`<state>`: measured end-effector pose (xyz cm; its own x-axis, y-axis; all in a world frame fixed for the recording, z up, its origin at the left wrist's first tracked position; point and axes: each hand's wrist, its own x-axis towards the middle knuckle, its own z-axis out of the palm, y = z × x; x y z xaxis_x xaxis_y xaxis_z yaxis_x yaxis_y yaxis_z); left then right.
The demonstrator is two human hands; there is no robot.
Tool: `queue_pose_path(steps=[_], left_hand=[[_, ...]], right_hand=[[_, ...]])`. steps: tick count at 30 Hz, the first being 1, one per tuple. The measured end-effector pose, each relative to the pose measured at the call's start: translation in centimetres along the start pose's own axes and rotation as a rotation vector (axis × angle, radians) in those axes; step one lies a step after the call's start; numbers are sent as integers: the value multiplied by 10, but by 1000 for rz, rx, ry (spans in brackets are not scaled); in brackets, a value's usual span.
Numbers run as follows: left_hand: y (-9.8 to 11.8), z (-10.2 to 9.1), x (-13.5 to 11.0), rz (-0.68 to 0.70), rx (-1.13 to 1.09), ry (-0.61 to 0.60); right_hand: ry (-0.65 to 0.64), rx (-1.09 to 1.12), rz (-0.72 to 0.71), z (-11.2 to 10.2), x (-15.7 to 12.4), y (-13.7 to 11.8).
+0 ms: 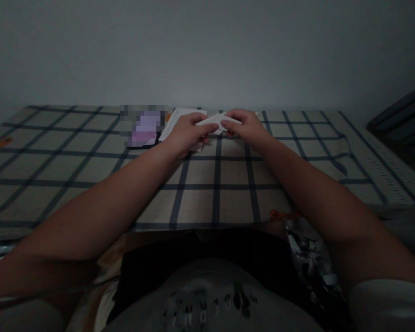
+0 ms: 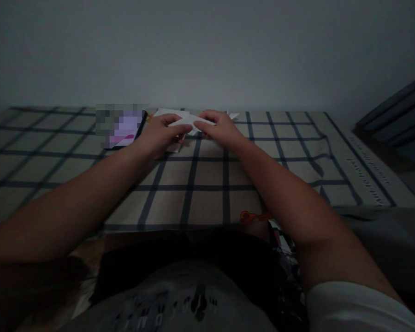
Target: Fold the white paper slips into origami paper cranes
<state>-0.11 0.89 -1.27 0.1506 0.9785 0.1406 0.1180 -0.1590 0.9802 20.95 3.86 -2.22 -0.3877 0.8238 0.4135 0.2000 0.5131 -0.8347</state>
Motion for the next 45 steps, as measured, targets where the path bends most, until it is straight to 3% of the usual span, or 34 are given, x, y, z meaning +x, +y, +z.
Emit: queue_pose_path(steps=[4, 14, 27, 39, 45], left_hand=[[-2, -1, 3, 80, -78, 76], [-1, 0, -2, 94, -11, 49], [9, 0, -4, 96, 39, 82], [4, 0, -2, 121, 50, 103], [5, 1, -5, 84, 22, 81]], right_hand=[[-35, 14, 58, 2, -1, -4], [-97, -179, -41, 3, -2, -14], [-180, -96, 30, 4, -5, -13], [-239, -187, 15, 2, -7, -24], [-179, -150, 9, 5, -6, -21]])
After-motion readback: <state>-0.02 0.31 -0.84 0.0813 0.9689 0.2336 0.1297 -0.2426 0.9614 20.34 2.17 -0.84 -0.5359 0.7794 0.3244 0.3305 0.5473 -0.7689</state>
